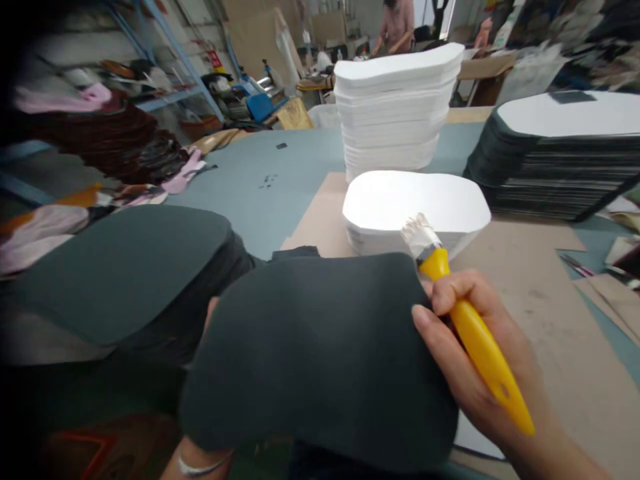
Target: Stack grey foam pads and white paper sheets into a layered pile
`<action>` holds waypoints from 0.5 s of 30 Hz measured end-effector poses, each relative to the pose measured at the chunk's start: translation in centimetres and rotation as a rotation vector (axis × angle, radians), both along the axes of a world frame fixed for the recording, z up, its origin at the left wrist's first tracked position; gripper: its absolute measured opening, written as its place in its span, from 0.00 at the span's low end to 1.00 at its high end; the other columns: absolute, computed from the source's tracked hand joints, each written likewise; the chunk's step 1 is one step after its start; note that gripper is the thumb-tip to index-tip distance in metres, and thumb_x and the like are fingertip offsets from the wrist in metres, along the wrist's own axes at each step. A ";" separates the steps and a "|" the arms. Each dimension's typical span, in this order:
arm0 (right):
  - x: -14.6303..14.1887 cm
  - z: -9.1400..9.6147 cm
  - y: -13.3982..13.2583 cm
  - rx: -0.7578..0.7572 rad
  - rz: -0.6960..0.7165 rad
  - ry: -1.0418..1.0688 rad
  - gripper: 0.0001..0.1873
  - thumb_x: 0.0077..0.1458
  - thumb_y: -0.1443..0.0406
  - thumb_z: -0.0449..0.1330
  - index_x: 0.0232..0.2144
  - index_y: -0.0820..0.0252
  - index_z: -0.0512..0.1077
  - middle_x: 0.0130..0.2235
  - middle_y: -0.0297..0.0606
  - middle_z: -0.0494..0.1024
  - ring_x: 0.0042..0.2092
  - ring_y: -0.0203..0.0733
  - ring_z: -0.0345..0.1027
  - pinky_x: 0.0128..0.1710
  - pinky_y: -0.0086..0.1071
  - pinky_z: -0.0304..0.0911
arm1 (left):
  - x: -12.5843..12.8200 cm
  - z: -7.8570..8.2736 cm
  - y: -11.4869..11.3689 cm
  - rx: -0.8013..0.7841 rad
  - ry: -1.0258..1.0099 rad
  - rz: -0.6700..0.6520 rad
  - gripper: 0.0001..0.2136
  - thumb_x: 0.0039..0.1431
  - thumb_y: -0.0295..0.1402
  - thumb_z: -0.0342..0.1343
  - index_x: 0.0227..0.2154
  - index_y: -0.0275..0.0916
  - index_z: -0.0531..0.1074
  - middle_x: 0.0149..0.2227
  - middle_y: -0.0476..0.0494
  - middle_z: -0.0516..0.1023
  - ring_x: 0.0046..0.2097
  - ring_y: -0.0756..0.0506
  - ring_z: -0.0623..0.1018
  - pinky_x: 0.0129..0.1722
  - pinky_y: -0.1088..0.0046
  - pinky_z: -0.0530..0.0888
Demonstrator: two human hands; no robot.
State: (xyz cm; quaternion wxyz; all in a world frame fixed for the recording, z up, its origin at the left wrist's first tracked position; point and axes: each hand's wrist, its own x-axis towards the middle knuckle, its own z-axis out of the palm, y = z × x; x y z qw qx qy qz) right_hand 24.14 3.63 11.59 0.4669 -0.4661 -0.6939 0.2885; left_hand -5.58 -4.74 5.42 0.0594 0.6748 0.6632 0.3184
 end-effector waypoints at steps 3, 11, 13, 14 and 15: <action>4.9 -2.1 -1.0 -0.018 -0.067 -0.144 0.13 0.59 0.54 0.63 0.35 0.51 0.64 0.33 0.34 0.71 0.31 0.40 0.68 0.28 0.31 0.67 | 2.0 -1.3 0.2 -0.193 -0.630 -0.098 0.25 0.71 0.51 0.46 0.47 0.36 0.82 0.36 0.37 0.86 0.43 0.40 0.86 0.43 0.62 0.82; 14.0 -6.9 -3.3 -0.073 -0.199 -0.363 0.14 0.60 0.50 0.60 0.36 0.51 0.65 0.35 0.37 0.73 0.34 0.44 0.73 0.33 0.35 0.71 | 6.8 -2.3 1.0 -0.826 -1.570 0.135 0.21 0.48 0.40 0.74 0.44 0.35 0.81 0.39 0.37 0.86 0.42 0.37 0.85 0.46 0.61 0.81; 15.3 -7.8 -2.8 -0.092 -0.260 -0.400 0.14 0.59 0.50 0.61 0.37 0.50 0.65 0.36 0.39 0.74 0.36 0.47 0.74 0.34 0.36 0.71 | 6.5 -1.9 2.7 -0.748 -1.439 0.093 0.21 0.50 0.42 0.73 0.44 0.36 0.80 0.40 0.38 0.86 0.41 0.39 0.85 0.46 0.63 0.80; 15.6 -8.4 -2.4 -0.096 -0.274 -0.410 0.14 0.59 0.50 0.61 0.37 0.49 0.65 0.36 0.40 0.74 0.36 0.47 0.74 0.35 0.37 0.71 | 6.3 -1.9 3.7 -0.705 -1.371 0.071 0.21 0.51 0.44 0.71 0.43 0.36 0.80 0.40 0.40 0.86 0.41 0.40 0.84 0.46 0.64 0.80; 15.8 -9.1 -2.1 -0.100 -0.274 -0.423 0.13 0.59 0.51 0.61 0.37 0.49 0.65 0.36 0.39 0.75 0.36 0.47 0.74 0.35 0.37 0.71 | 6.1 -2.0 4.6 -0.669 -1.298 0.050 0.20 0.52 0.45 0.70 0.42 0.36 0.79 0.39 0.41 0.86 0.40 0.41 0.84 0.46 0.64 0.79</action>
